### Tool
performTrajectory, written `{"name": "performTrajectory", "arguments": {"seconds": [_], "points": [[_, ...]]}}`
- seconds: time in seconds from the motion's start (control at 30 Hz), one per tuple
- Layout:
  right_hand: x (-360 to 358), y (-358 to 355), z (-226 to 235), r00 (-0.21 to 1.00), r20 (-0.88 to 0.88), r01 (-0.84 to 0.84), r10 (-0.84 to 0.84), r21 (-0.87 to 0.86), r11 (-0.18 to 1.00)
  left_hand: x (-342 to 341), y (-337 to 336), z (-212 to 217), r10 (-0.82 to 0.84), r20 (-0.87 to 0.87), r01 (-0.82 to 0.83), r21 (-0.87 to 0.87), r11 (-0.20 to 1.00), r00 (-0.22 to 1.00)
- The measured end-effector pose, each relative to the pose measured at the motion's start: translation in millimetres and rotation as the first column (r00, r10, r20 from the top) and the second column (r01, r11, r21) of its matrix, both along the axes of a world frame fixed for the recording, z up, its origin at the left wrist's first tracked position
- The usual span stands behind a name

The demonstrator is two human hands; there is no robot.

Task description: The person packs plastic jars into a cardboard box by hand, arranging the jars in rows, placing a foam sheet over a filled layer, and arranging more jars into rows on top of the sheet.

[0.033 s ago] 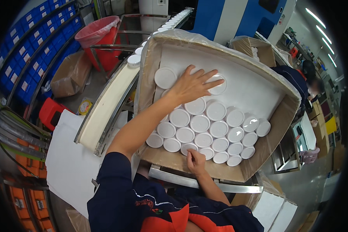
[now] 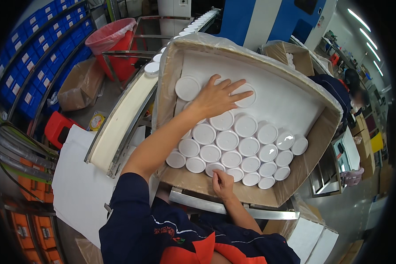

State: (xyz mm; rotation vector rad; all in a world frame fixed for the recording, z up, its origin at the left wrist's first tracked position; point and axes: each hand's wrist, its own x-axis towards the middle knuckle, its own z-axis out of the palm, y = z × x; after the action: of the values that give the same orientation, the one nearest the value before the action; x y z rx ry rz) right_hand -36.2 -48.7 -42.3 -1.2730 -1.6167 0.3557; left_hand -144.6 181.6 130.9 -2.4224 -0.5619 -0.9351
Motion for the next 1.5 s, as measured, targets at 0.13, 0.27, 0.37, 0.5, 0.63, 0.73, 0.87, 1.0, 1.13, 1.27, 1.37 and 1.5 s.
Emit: {"name": "performTrajectory", "arguments": {"seconds": [0.13, 0.27, 0.37, 0.5, 0.63, 0.73, 0.87, 1.0, 1.13, 1.27, 1.37, 1.5], "points": [[1, 1, 1, 1.000, -0.010, 0.001, -0.001, 0.011, 1.000, -10, -8, -1, -0.027, -0.042, 0.019, -0.194, 0.981, 0.999], [-3, 2, -1, 1.000, -0.019, 0.000, -0.001, -0.030, 1.000, -19, -22, 2, -0.131, 0.122, 0.149, -0.147, 0.978, 0.984], [-2, 3, -1, 1.000, 0.010, 0.022, -0.022, -0.001, 1.000, -50, -21, 29, -0.258, 0.355, 0.228, 0.125, 0.966, 0.898], [3, 1, -5, 0.999, 0.031, 0.044, -0.044, -0.011, 0.999, -118, 20, 77, -0.120, 0.833, 0.077, 0.093, 0.993, 0.540], [8, -1, -9, 0.995, 0.091, 0.037, -0.039, 0.020, 0.999, -197, 130, -9, 0.463, 0.547, -0.442, -0.181, 0.879, 0.697], [-8, 11, -10, 0.994, 0.110, -0.028, 0.020, 0.070, 0.997, -308, 208, -101, 0.597, 0.271, -0.533, -0.276, 0.800, 0.755], [0, 9, -6, 0.998, 0.067, -0.004, 0.001, 0.047, 0.999, -304, 277, -148, 0.787, 0.369, -0.398, -0.709, 0.583, 0.494], [-5, 9, -6, 0.998, 0.059, -0.026, 0.023, 0.038, 0.999, -243, 279, -141, 0.713, 0.320, -0.355, -0.697, 0.624, 0.624], [10, -2, -22, 0.988, 0.067, 0.143, -0.142, -0.018, 0.990, 24, 150, 3, 0.533, 0.202, -0.213, -0.758, 0.617, 0.822], [-8, 10, -4, 0.999, 0.044, 0.010, -0.012, 0.054, 0.998, -113, 260, -117, 0.551, 0.153, -0.311, -0.690, 0.654, 0.820], [-4, 8, -12, 0.998, 0.055, 0.039, -0.041, 0.039, 0.998, -86, 280, -132, 0.474, 0.079, -0.297, -0.685, 0.665, 0.877], [1, 5, -21, 0.999, 0.017, 0.033, -0.033, -0.009, 0.999, -46, 268, -117, 0.397, -0.029, -0.313, -0.669, 0.674, 0.917]]}}
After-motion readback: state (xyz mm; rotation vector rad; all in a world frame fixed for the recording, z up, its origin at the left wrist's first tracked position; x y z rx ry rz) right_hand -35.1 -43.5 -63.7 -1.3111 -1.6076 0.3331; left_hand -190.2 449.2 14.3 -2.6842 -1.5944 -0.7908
